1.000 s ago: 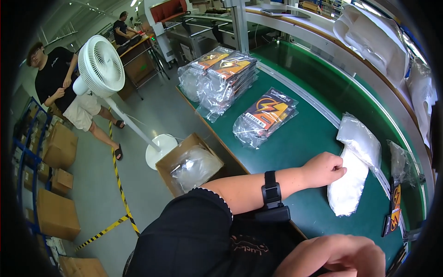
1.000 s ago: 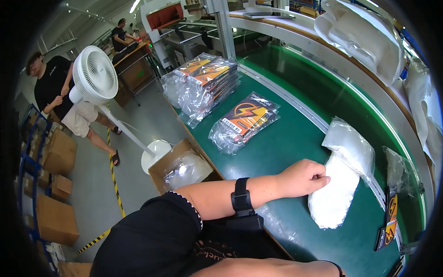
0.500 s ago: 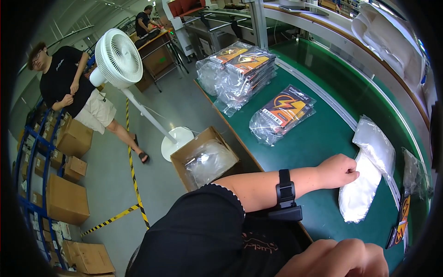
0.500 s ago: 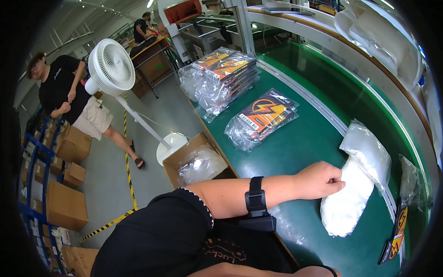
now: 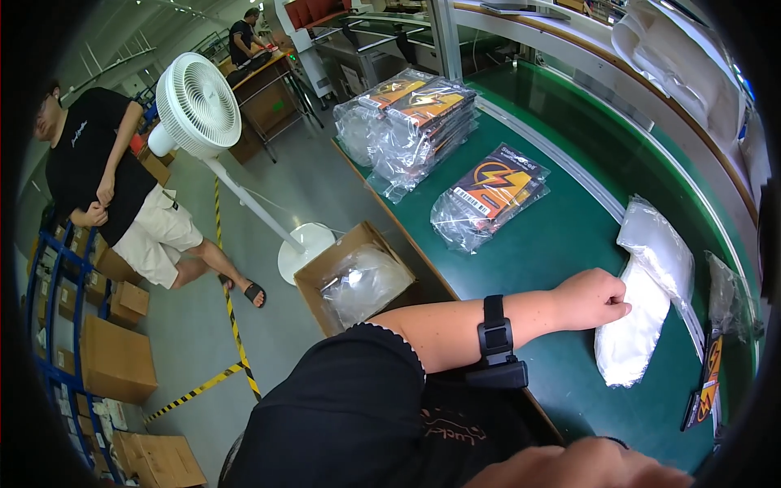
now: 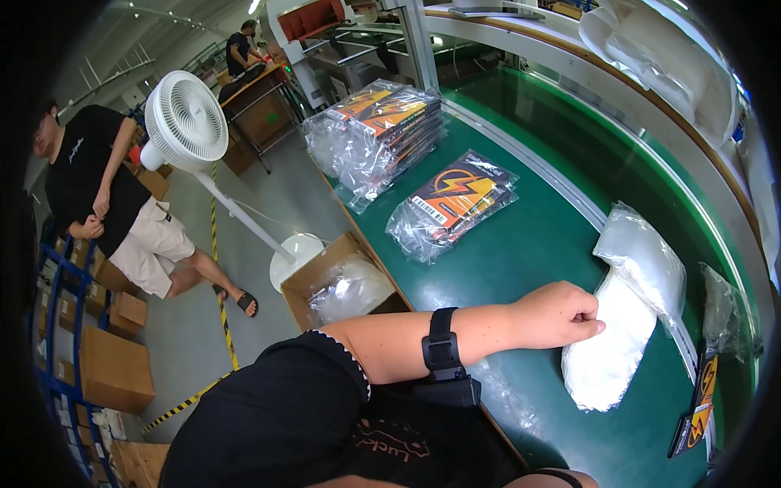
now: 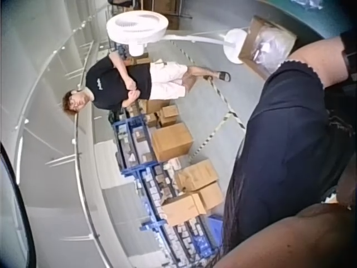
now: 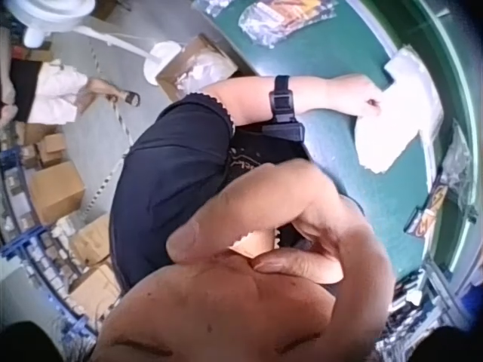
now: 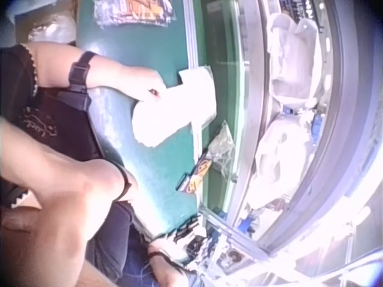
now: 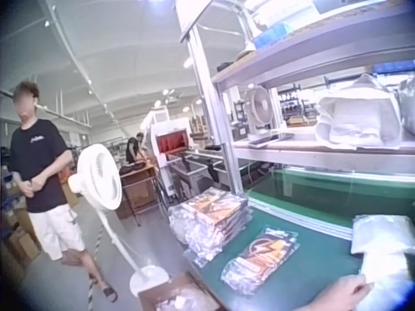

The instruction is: The recorder is packaging small boxed items (Stellar Cell brand) into plastic bags on an assembly line.

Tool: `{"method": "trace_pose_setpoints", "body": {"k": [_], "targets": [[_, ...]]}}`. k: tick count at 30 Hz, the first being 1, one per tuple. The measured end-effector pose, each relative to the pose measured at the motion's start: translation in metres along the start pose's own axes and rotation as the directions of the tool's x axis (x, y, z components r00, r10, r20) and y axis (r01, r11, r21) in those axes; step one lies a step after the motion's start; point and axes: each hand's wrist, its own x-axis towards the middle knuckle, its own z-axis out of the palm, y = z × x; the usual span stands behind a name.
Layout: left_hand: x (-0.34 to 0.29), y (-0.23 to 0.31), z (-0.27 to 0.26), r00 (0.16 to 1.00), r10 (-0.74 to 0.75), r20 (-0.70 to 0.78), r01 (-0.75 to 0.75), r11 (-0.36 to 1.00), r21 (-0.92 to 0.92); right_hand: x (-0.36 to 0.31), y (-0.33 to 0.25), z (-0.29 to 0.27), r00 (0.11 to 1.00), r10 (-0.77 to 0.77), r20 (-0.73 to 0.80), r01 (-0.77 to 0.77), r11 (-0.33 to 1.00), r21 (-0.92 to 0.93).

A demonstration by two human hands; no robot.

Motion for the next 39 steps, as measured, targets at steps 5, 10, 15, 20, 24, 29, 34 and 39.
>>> {"method": "trace_pose_setpoints", "body": {"k": [5,10,15,20,24,29,34,39], "targets": [[-0.002,0.006,-0.002,0.999,-0.009,0.035,0.008,1.000,0.023,0.001,0.001,0.000,0.997,-0.075,0.007,0.075,0.996,-0.050],[-0.002,0.003,0.000,0.999,0.016,0.032,-0.016,1.000,0.009,-0.002,0.002,-0.002,0.990,-0.138,-0.005,0.137,0.986,-0.094],[-0.001,0.003,-0.002,0.999,0.033,0.035,-0.034,0.999,0.023,-0.006,0.003,-0.005,0.979,-0.201,-0.021,0.196,0.971,-0.135],[0.000,0.002,-0.002,0.998,0.036,0.047,-0.037,0.999,0.032,-0.008,0.004,-0.009,0.963,-0.270,-0.022,0.262,0.948,-0.179],[0.000,0.004,-0.003,0.998,0.026,0.051,-0.027,0.999,0.032,-0.009,0.004,-0.011,0.946,-0.324,-0.014,0.313,0.925,-0.213],[-0.001,0.004,-0.002,0.998,0.030,0.054,-0.031,0.999,0.023,-0.008,0.003,-0.012,0.920,-0.391,0.010,0.381,0.889,-0.256],[-0.004,0.006,-0.003,0.998,0.047,0.038,-0.047,0.999,0.005,-0.010,0.004,-0.009,0.892,-0.452,0.031,0.440,0.847,-0.297],[-0.006,0.003,0.003,0.998,0.052,0.046,-0.052,0.998,-0.019,-0.021,0.006,-0.007,0.866,-0.501,0.004,0.469,0.808,-0.357]]}}
